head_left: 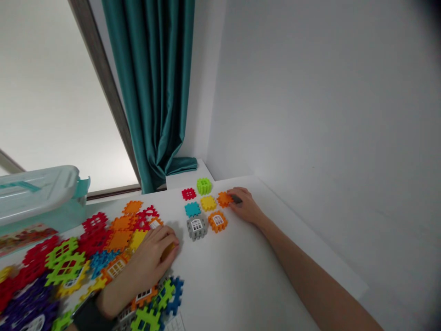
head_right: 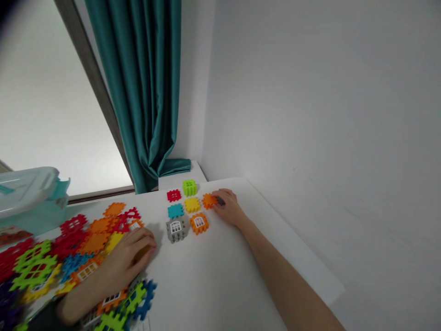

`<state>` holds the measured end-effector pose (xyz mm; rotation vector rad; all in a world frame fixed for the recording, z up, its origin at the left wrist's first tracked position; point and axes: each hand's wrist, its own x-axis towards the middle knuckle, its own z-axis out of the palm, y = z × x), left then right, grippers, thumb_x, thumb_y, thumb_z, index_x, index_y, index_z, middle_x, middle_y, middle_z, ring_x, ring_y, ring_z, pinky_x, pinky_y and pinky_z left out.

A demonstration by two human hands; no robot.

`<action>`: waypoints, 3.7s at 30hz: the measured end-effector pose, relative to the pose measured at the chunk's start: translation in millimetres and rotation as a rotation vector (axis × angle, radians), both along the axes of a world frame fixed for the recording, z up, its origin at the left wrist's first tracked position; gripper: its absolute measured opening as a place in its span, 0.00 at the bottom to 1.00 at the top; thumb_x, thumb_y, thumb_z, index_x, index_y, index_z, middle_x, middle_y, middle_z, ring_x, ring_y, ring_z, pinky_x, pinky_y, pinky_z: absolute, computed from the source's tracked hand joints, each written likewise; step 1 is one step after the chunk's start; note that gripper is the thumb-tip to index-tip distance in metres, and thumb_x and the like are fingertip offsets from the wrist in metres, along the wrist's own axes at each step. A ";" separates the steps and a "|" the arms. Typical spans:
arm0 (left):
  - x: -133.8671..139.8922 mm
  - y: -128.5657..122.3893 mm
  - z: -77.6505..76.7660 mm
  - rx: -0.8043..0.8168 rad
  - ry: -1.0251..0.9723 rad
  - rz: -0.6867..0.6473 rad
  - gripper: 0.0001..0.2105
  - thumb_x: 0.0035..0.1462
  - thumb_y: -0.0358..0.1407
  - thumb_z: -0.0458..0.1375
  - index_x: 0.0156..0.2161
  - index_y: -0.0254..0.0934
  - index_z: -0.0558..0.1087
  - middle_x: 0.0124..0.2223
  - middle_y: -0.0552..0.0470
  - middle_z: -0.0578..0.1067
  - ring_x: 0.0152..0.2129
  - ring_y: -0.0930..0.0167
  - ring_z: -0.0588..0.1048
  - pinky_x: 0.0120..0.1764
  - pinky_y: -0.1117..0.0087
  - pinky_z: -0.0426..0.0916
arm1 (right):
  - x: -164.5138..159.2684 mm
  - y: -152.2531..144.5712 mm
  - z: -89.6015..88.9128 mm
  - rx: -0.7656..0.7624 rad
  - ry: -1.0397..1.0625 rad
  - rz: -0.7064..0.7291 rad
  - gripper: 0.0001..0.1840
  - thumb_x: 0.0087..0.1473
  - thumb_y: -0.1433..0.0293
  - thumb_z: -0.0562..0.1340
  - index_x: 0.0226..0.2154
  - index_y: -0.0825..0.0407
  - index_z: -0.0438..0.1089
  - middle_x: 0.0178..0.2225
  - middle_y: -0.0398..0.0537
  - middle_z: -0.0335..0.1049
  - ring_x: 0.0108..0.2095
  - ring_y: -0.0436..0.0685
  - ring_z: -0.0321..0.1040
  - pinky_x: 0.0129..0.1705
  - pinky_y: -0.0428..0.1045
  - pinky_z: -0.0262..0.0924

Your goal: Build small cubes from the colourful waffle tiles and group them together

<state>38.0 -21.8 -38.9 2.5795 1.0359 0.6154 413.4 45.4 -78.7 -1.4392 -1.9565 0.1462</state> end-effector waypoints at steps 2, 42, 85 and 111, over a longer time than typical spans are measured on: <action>0.2 0.1 0.6 -0.004 0.007 0.001 0.09 0.66 0.35 0.51 0.38 0.39 0.75 0.41 0.46 0.76 0.40 0.61 0.75 0.43 0.61 0.70 | 0.9 0.2 -1.2 -0.016 -0.010 0.009 0.20 0.50 0.70 0.63 0.48 0.46 0.73 0.52 0.51 0.75 0.59 0.64 0.63 0.62 0.65 0.55; 0.0 0.0 -0.8 -0.006 -0.011 -0.003 0.09 0.66 0.36 0.52 0.39 0.40 0.75 0.41 0.47 0.76 0.40 0.62 0.75 0.44 0.61 0.70 | 2.9 4.0 -2.8 -0.135 -0.061 -0.006 0.22 0.52 0.68 0.63 0.51 0.47 0.72 0.54 0.52 0.73 0.58 0.63 0.64 0.64 0.64 0.51; -0.5 0.9 -5.2 -0.004 0.011 -0.001 0.11 0.67 0.38 0.50 0.40 0.40 0.74 0.42 0.46 0.75 0.40 0.62 0.74 0.44 0.61 0.69 | -0.3 1.8 -5.0 -0.038 -0.020 0.004 0.16 0.51 0.69 0.64 0.44 0.48 0.73 0.49 0.52 0.75 0.54 0.64 0.68 0.61 0.64 0.56; -0.9 1.5 -4.9 -0.013 0.012 -0.022 0.11 0.67 0.37 0.49 0.39 0.39 0.73 0.42 0.45 0.75 0.41 0.62 0.73 0.45 0.59 0.68 | 8.0 -9.7 -13.4 0.001 -0.035 -0.167 0.13 0.52 0.75 0.58 0.38 0.50 0.76 0.43 0.51 0.76 0.49 0.61 0.68 0.56 0.61 0.61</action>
